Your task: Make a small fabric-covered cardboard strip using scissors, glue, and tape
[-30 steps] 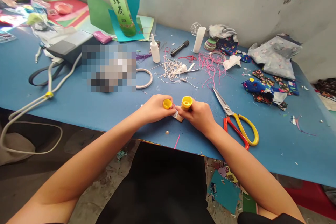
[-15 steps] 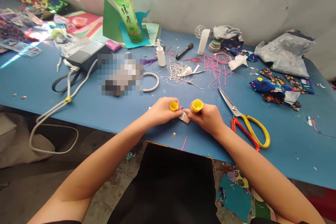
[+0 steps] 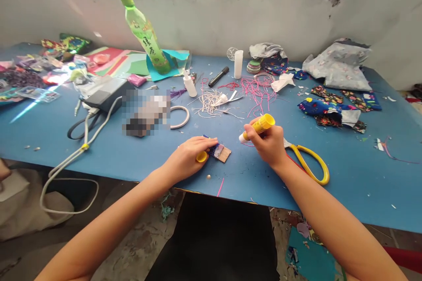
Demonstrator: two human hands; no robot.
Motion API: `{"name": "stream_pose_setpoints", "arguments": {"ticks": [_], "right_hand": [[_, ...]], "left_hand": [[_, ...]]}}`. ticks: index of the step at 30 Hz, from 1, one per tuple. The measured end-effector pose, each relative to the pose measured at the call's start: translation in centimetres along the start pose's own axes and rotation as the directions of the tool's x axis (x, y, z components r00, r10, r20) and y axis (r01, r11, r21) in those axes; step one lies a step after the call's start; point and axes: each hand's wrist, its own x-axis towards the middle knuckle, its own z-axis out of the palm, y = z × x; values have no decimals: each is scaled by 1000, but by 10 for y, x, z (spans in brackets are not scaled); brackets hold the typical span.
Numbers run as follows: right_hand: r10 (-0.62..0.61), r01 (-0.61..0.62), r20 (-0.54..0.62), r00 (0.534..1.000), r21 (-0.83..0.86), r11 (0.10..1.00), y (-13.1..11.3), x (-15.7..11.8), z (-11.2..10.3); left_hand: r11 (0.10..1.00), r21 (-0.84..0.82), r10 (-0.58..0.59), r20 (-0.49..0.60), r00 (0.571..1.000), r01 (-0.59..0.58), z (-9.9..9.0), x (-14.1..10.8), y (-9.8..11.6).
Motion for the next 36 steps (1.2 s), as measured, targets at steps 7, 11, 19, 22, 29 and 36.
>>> {"name": "stream_pose_setpoints", "arguments": {"ticks": [7,11,19,22,29,36], "right_hand": [[61,-63,62,996,32,997,-3,-2,1],[79,-82,72,994,43,996,-2,-2,0],[73,-80,120,990,53,995,-5,-2,-2],[69,-75,129,989,43,996,-6,-3,-2],[50,-52,165,985,7,999,-1,-4,-1],[36,9,294,955,-149,989,15,2,-4]], "left_hand": [[965,147,167,303,938,-219,-4,-1,6],[947,204,148,405,902,-247,-7,0,13],[937,309,-64,610,789,-162,-20,2,39],[937,308,-96,679,728,-164,-20,4,44],[975,198,-39,597,801,-100,-10,3,37],[974,222,-104,261,960,45,-25,11,20]]}}
